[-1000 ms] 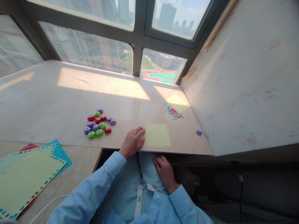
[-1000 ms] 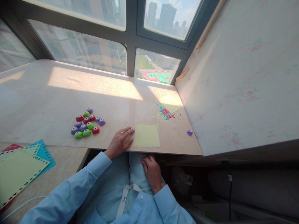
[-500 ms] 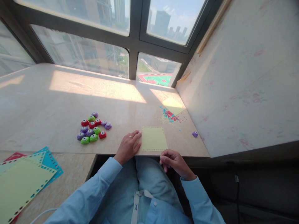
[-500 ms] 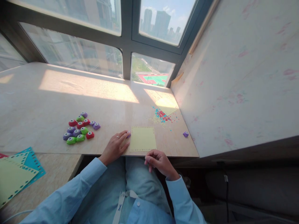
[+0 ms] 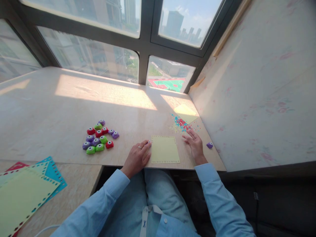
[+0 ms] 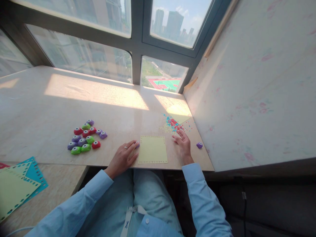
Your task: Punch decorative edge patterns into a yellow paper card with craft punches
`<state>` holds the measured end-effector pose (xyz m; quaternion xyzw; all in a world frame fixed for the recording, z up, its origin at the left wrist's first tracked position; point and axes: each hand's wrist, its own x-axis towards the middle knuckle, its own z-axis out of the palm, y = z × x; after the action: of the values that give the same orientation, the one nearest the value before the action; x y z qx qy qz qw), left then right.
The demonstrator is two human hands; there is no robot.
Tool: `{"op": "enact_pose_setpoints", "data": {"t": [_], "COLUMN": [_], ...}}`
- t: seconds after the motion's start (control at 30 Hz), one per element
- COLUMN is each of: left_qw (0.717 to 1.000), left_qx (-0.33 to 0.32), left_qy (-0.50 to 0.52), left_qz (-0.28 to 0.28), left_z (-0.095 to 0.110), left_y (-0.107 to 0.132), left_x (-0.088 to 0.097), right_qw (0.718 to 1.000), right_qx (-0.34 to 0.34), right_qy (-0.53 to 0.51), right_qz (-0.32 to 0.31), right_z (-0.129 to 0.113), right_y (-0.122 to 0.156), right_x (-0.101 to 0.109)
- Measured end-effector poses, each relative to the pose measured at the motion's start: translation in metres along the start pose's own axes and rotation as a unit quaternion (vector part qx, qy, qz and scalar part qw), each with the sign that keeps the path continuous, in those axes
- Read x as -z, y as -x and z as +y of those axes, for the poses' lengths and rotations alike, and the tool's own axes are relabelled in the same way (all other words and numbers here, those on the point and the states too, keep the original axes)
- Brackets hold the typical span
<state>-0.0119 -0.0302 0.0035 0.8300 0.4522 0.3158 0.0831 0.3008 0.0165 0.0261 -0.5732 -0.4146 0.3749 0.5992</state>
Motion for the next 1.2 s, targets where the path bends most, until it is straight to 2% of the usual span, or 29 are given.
{"op": "enact_pose_setpoints", "data": {"t": [0.2,0.53,0.7,0.77,0.87,1.0,1.1,1.2], "left_qw": [1.0,1.0,1.0,1.0,1.0,1.0,1.0,1.0], "left_qx": [0.004,0.007,0.007,0.008,0.008,0.006,0.004,0.006], "left_qy": [-0.003,-0.002,-0.002,-0.001,0.001,0.004,0.007,0.008], "left_qz": [-0.007,-0.01,-0.01,-0.008,-0.004,-0.006,-0.015,-0.019], "left_z": [0.0,-0.001,-0.001,0.0,0.0,0.001,0.002,0.002], "left_y": [0.001,0.002,0.001,0.001,0.001,0.0,-0.001,0.0], "left_x": [0.0,0.0,0.0,0.0,0.0,0.002,0.003,0.003], "right_qw": [0.995,0.991,0.99,0.994,0.997,0.977,0.97,0.969], "right_qx": [0.053,0.055,0.052,0.024,-0.073,-0.198,-0.215,-0.22], "right_qy": [0.075,0.025,0.015,0.014,0.014,-0.013,-0.032,-0.04], "right_qz": [0.047,0.117,0.128,0.103,0.025,-0.076,-0.113,-0.105], "right_z": [0.016,0.015,0.014,0.011,0.001,-0.016,-0.026,-0.031], "right_y": [0.011,0.011,0.014,0.018,0.027,0.049,0.069,0.085], "right_x": [-0.003,-0.004,-0.003,-0.002,-0.002,-0.003,-0.006,-0.009]}}
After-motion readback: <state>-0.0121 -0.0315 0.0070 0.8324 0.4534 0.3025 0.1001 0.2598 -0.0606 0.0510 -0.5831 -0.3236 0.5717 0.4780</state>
